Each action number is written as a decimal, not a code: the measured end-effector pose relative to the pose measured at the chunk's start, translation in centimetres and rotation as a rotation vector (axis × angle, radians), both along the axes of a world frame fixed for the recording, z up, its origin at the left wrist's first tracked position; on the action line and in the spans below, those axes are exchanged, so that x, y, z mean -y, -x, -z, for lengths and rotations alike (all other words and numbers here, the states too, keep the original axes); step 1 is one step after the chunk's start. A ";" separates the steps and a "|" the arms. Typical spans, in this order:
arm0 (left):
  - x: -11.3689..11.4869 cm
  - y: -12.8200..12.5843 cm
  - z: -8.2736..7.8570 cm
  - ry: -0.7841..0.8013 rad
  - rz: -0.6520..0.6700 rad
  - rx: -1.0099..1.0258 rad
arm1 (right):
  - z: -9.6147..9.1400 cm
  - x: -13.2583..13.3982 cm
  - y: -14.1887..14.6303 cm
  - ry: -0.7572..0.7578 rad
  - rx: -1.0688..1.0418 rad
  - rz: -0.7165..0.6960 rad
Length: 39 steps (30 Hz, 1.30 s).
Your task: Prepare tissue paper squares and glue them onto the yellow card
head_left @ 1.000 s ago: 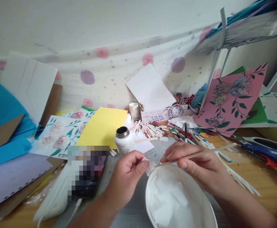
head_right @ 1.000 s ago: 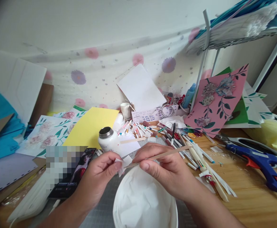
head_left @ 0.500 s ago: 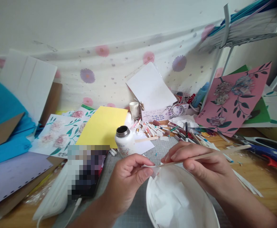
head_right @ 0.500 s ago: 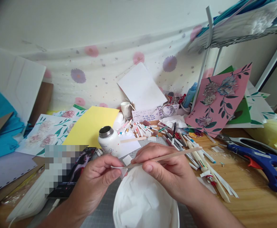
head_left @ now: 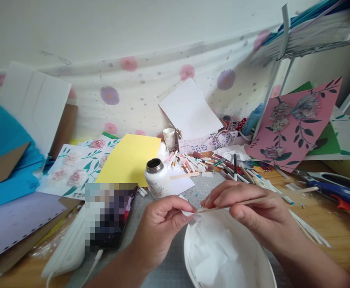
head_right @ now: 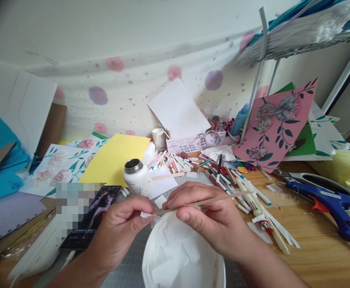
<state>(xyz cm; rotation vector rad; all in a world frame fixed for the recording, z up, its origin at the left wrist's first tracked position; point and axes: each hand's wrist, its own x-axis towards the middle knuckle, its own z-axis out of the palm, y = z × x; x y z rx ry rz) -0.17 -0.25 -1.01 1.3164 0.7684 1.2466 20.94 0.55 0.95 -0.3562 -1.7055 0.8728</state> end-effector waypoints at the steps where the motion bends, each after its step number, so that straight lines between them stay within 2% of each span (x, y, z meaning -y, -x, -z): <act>1: 0.0 0.0 0.0 0.000 -0.003 -0.007 | 0.0 0.0 0.0 0.001 0.000 -0.004; 10: 0.0 -0.1 -0.3 -0.002 -0.032 -0.109 | 0.2 0.2 -0.2 0.005 0.051 -0.056; 39: -0.1 -0.1 -0.5 0.085 0.026 -0.172 | 0.2 0.3 0.0 -0.043 0.086 -0.046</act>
